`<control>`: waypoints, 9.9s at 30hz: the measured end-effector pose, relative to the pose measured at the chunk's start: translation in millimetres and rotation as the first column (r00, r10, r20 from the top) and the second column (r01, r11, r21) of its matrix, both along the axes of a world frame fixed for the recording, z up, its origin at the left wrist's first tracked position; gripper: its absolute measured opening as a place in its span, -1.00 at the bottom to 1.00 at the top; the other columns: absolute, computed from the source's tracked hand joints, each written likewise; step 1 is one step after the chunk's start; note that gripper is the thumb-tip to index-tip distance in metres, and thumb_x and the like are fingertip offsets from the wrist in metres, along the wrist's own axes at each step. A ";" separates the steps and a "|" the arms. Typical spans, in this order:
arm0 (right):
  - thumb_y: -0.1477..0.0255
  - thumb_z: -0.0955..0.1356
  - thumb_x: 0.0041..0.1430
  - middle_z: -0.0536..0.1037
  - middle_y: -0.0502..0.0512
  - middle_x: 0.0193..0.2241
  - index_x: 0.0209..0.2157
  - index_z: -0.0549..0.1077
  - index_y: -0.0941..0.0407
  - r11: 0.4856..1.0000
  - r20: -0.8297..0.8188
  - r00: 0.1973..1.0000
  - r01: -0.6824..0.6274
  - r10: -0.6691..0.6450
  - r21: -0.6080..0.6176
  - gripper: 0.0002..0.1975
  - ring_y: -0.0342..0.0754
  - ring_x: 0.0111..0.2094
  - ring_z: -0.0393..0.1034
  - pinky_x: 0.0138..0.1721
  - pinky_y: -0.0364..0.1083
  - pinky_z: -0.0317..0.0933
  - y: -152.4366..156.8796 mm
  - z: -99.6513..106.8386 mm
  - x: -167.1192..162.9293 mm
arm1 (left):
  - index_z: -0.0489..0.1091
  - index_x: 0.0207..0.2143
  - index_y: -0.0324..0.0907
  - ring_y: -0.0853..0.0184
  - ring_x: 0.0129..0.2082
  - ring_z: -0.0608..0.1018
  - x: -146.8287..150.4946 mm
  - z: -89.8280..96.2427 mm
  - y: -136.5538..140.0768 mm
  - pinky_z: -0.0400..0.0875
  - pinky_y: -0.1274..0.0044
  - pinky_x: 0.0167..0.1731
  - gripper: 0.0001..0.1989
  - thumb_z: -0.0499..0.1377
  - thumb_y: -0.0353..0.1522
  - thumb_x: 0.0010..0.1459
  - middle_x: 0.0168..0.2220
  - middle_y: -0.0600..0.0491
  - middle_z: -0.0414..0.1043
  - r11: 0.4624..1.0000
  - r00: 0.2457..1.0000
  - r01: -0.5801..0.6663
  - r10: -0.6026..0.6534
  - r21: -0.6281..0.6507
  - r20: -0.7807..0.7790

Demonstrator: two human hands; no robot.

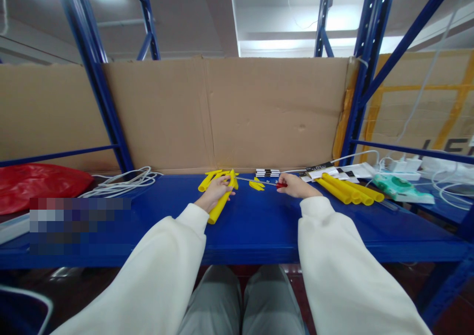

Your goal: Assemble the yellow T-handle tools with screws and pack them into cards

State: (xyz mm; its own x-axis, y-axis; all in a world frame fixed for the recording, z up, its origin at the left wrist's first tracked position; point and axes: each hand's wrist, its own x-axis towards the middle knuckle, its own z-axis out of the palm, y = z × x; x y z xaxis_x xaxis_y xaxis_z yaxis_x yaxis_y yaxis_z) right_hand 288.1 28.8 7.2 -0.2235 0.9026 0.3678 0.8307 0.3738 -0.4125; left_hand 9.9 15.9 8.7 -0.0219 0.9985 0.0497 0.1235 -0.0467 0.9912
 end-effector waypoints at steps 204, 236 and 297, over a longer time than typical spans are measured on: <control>0.19 0.33 0.13 0.55 0.10 -0.46 -0.42 0.36 0.05 0.990 0.111 0.990 -0.096 0.084 0.108 -0.78 0.00 -0.43 0.40 -0.39 -0.08 0.19 -24.5 -6.4 -23.8 | 0.32 0.20 -0.17 0.58 -0.59 0.51 -12.9 -1.5 4.2 0.43 0.72 -0.62 -0.41 0.22 -0.62 0.11 -0.02 -0.09 0.48 0.997 0.993 -0.061 0.066 0.047 -0.098; 0.28 0.42 0.08 0.55 0.06 -0.44 -0.37 0.33 0.05 0.986 0.125 0.992 -0.007 -0.014 0.165 -0.80 -0.02 -0.44 0.41 -0.41 -0.12 0.18 -19.7 -11.0 -23.5 | 0.33 0.21 -0.19 0.59 -0.62 0.47 -14.0 -4.6 8.9 0.28 0.73 -0.71 -0.41 0.18 -0.64 0.12 0.08 -0.13 0.46 0.992 0.988 -0.098 0.106 0.077 -0.112; 0.20 0.33 0.14 0.59 0.11 -0.43 -0.40 0.46 0.07 0.991 0.076 0.993 -0.095 0.088 0.093 -0.77 0.01 -0.40 0.45 -0.36 -0.07 0.26 -14.0 -13.6 -19.6 | 0.31 0.20 -0.14 0.55 -0.57 0.52 -14.0 -5.4 10.9 0.30 0.75 -0.72 -0.41 0.15 -0.63 0.12 0.11 -0.11 0.43 0.993 0.986 -0.092 0.102 0.080 -0.133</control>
